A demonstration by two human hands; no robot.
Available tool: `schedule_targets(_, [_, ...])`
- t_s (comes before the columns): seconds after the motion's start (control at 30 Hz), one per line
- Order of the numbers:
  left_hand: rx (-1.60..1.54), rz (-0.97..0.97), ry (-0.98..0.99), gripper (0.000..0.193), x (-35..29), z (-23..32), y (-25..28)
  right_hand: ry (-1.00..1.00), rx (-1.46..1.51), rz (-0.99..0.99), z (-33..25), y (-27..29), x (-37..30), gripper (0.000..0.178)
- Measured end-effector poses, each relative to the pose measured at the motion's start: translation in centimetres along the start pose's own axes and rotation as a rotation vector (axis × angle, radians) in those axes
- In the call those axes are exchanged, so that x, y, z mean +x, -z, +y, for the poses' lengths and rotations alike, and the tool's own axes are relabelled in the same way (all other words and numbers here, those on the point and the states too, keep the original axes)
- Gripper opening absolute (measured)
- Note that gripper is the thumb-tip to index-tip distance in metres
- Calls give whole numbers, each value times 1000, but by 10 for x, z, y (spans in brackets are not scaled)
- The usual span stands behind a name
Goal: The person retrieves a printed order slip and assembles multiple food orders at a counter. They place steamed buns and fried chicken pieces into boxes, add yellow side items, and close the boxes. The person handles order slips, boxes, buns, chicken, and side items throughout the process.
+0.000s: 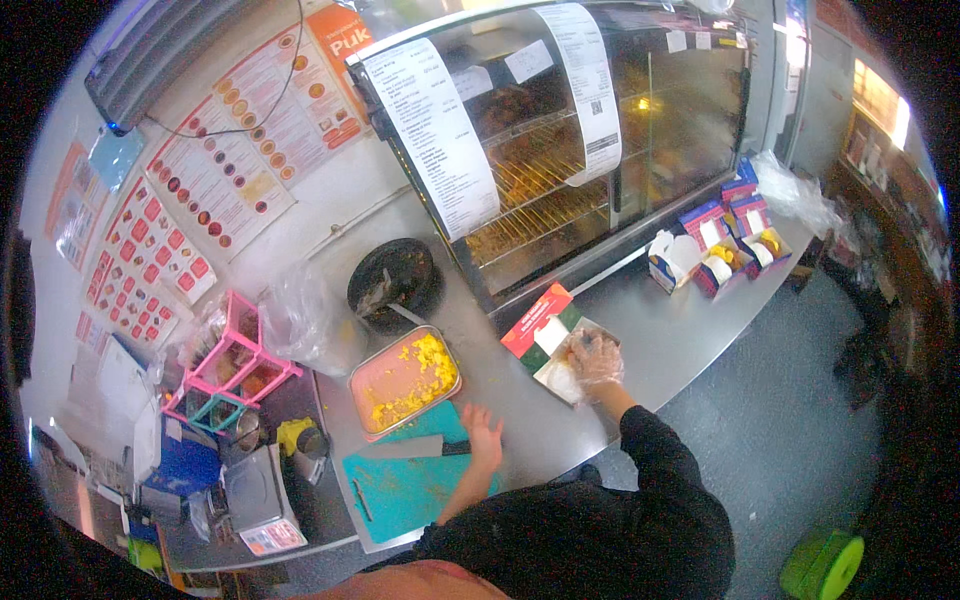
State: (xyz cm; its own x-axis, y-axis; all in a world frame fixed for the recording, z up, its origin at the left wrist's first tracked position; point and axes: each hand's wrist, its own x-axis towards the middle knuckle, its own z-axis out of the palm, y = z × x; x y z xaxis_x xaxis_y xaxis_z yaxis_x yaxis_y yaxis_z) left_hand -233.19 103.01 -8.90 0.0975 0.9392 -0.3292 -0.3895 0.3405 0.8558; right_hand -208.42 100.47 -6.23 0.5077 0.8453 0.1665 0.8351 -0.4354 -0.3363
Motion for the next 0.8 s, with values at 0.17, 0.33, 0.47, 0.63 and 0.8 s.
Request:
schedule_targets(0.17, [-21, -53, -5, 59, -17, -18, -45, 189, -157, 34, 19, -20, 2, 39])
schedule_targets(0.33, [218, -11, -55, 57, -32, -37, -17, 104, 98, -44, 27, -2, 11, 38])
schedule_targets(0.47, [155, 216, -71, 55, -45, -35, 12, -34, 380, 190, 14, 8, 9, 41])
schedule_targets(0.63, [-79, 423, -14, 53, -64, -9, 33, -255, 1611, -244, -49, -47, -8, 44])
schedule_targets(0.8, [-73, 424, -81, 49, -73, 8, 50, -437, 1806, -1299, -180, -89, -3, 25])
